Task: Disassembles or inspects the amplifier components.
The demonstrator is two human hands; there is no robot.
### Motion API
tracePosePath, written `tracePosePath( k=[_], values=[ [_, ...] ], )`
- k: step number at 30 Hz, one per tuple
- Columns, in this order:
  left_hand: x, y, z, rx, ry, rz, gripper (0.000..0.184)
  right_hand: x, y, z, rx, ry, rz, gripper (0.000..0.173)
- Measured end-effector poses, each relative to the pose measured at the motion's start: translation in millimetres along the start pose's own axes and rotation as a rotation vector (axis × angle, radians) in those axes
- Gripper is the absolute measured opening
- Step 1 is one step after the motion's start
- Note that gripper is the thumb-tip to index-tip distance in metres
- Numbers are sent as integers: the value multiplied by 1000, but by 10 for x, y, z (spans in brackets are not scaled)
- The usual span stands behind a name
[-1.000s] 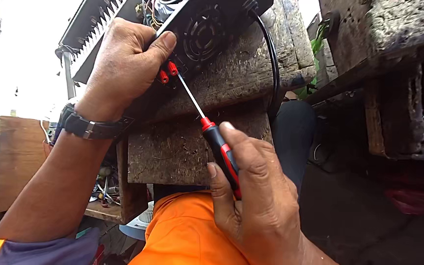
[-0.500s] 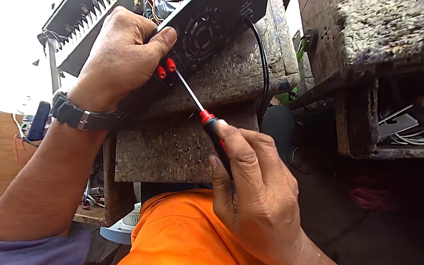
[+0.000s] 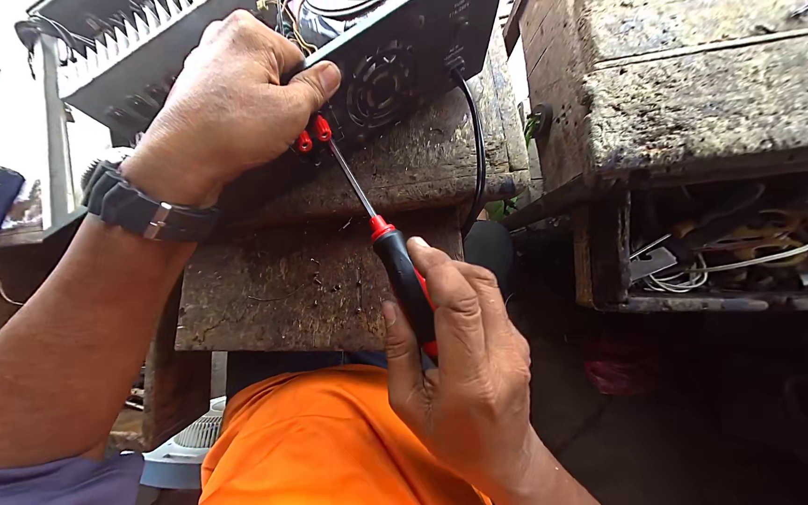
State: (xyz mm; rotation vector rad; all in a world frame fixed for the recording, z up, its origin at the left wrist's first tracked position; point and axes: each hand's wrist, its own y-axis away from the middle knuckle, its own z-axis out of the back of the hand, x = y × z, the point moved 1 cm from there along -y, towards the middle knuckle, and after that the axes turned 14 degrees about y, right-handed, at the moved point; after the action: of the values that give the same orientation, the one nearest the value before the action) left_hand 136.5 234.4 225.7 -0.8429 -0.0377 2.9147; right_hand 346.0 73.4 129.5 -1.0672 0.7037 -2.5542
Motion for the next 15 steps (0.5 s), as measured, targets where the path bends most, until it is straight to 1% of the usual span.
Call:
tracePosePath(
  k=[1, 2, 3, 4, 5, 6, 7, 8, 9, 10, 11, 12, 13, 14, 15],
  values=[
    [-2, 2, -2, -4, -5, 15, 47, 6, -1, 0, 53, -136, -59, 49],
    [-3, 4, -4, -5, -6, 18, 47, -10, -21, 1, 151, -404, -199, 46],
    [3, 7, -8, -3, -1, 10, 47, -44, -54, -7, 277, -812, -407, 43],
    [11, 9, -13, -1, 8, -1, 47, -91, -79, -22, 389, -1246, -619, 46],
    [12, 8, -21, -1, 17, -11, 47, -143, -88, -39, 456, -1543, -764, 50],
    [13, 4, -19, -3, 24, -20, 46, -178, -94, -54, 484, -1633, -828, 53],
    [15, 2, -14, -2, 23, -24, 46, -191, -99, -54, 476, -1530, -821, 52],
    [14, 1, -16, 2, 16, -23, 47, -184, -99, -38, 434, -1275, -745, 47],
    [9, -2, -16, 8, 6, -17, 47, -164, -89, -11, 357, -938, -609, 42],
    [-2, -5, -16, 14, 0, -14, 47, -124, -71, 13, 246, -577, -435, 40],
    [-9, -8, -16, 16, -11, -16, 47, -84, -47, 28, 141, -264, -262, 45],
    [-12, -9, -13, 17, -15, -12, 47, -49, -27, 34, 65, -70, -120, 47],
    [-13, -7, -12, 17, -17, -13, 47, -23, -15, 33, 37, 21, -34, 47],
    [-8, -12, -14, 15, -16, -18, 47, -6, -14, 27, 54, 17, -20, 49],
    [0, -19, -16, 15, -8, -20, 47, 0, -20, 17, 108, -101, -84, 49]
  ],
)
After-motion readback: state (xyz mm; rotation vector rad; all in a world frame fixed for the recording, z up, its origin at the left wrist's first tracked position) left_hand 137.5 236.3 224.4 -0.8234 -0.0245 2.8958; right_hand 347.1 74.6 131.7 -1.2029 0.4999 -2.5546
